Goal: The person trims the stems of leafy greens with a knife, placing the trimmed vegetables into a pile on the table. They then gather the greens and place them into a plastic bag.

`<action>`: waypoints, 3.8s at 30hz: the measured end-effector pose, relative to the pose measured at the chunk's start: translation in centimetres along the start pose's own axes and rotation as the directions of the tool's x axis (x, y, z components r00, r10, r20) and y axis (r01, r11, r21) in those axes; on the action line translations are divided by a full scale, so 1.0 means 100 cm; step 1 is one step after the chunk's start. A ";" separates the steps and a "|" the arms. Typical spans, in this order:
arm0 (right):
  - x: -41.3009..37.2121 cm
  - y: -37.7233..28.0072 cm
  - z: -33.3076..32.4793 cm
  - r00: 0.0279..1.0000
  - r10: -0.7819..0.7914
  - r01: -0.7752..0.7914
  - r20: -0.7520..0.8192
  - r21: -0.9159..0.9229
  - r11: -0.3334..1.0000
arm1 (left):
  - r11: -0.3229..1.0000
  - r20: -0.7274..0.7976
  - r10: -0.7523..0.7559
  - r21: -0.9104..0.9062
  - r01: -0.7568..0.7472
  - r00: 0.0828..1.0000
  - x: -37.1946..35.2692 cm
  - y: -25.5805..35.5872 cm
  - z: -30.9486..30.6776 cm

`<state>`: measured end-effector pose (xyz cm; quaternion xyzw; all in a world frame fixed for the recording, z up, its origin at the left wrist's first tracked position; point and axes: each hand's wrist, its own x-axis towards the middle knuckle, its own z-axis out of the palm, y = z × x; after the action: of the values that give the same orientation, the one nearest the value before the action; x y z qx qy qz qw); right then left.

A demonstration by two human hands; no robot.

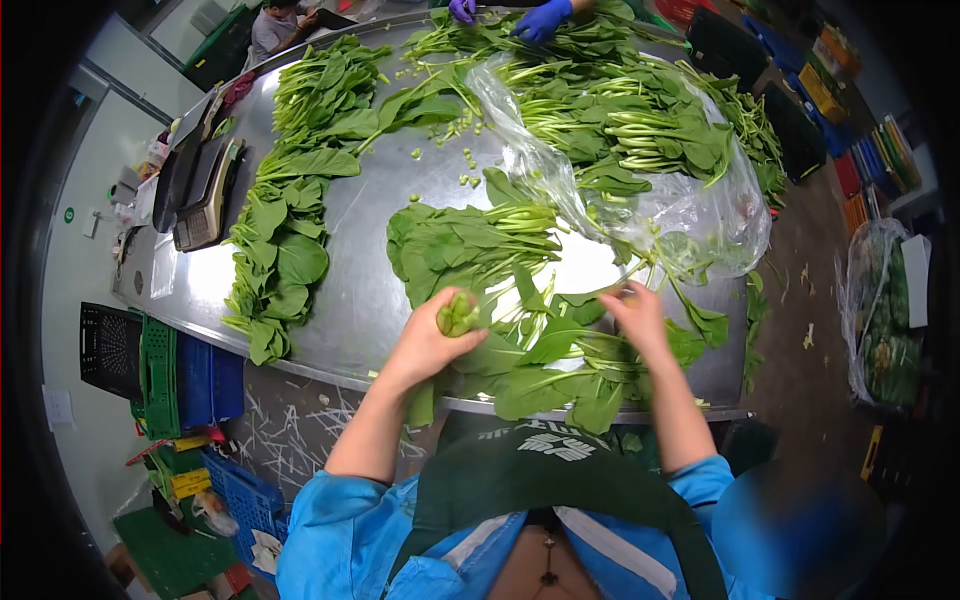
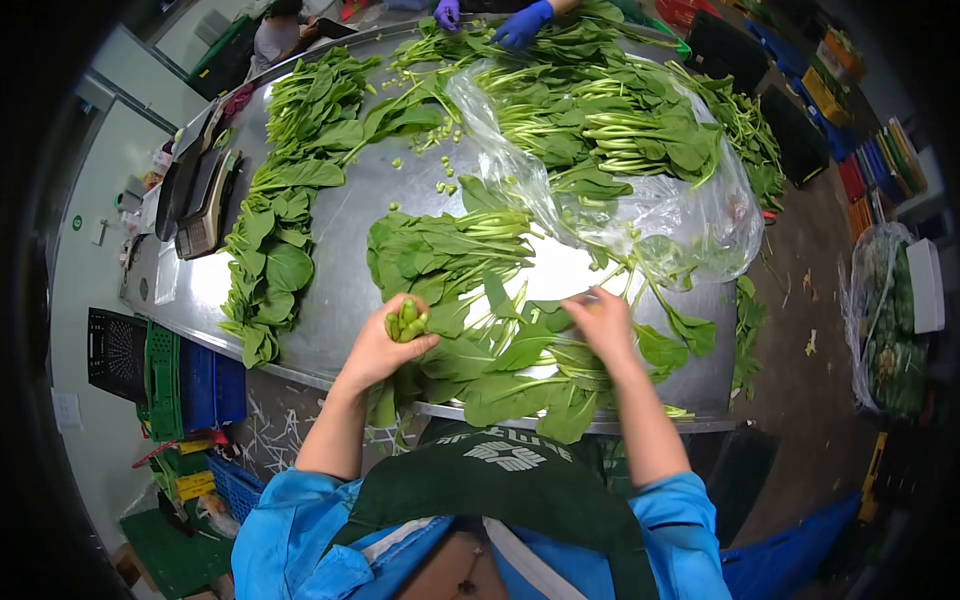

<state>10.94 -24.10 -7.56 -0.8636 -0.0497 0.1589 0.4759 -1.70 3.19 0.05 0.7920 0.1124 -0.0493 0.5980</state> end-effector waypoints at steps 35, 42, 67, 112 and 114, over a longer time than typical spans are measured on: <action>0.138 -0.002 0.121 0.907 0.400 -0.384 0.133 0.650 0.656 | 0.950 0.021 0.182 0.255 -0.181 0.983 -0.015 0.021 0.039; 0.018 -0.074 0.061 0.984 -0.132 0.063 0.123 0.450 0.891 | 0.758 -0.147 0.450 0.584 -0.290 0.881 -0.014 0.015 0.011; -0.069 -0.044 -0.036 0.937 -0.327 0.327 0.125 0.026 0.945 | 0.654 0.164 0.536 0.539 -0.530 0.828 0.005 0.057 0.028; -0.040 -0.078 0.011 0.918 -0.366 0.330 0.150 0.222 0.917 | 0.726 0.305 0.492 0.373 -0.578 0.815 0.006 0.015 0.039; -0.049 -0.085 0.001 0.903 -0.419 0.379 0.098 0.281 0.882 | 0.901 0.262 0.367 0.139 -0.412 0.892 0.011 0.017 0.042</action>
<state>6.81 -20.55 0.67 -0.7510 -0.2429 0.1292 0.6002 -0.04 -1.14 0.21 0.8409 -0.1243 -0.0297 0.5259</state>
